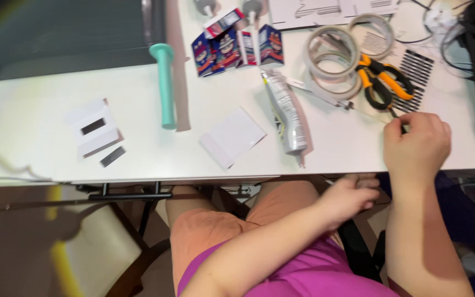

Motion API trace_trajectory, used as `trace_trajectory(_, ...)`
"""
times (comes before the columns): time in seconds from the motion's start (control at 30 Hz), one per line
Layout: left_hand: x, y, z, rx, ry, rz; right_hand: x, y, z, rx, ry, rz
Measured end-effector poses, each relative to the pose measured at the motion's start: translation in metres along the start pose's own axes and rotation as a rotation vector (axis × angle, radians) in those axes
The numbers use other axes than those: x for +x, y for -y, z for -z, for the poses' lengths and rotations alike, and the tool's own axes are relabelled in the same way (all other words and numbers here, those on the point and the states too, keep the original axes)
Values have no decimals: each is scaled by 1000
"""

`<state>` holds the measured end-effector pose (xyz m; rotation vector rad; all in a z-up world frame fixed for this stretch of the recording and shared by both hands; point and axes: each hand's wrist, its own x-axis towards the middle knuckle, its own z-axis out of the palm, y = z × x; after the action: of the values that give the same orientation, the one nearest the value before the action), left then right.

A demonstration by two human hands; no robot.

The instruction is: The person applies glue to a white paper piece, then cuts and tapes a black strip before attaching it to the paper. They repeat similar steps with another paper piece, using scissors and tape to assemble small paper components.

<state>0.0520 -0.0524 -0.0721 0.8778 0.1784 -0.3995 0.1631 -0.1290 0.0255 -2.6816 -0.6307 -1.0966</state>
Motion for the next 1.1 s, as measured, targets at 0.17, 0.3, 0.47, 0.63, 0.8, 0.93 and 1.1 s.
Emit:
trace_trajectory(0.17,-51,-33,63,-45,5,83,4,0,14,312,19,-206)
trace_trajectory(0.3,-105,-71,86,-75,-129,66,4,7,24,581,-28,-364)
trace_trajectory(0.47,-150,-96,89,-50,-128,122,-6,-8,39,840,-168,-348)
trace_trajectory(0.63,-172,-116,67,-38,-31,104,-16,-7,74,1009,-382,-259)
trace_trajectory(0.8,-184,-152,30,-19,138,39,-26,31,136,801,-160,184)
trace_trajectory(0.93,-191,-162,19,-192,43,-76,2,110,181,749,68,488)
trace_trajectory(1.1,-216,-181,17,-16,-145,-216,5,133,168,799,77,813)
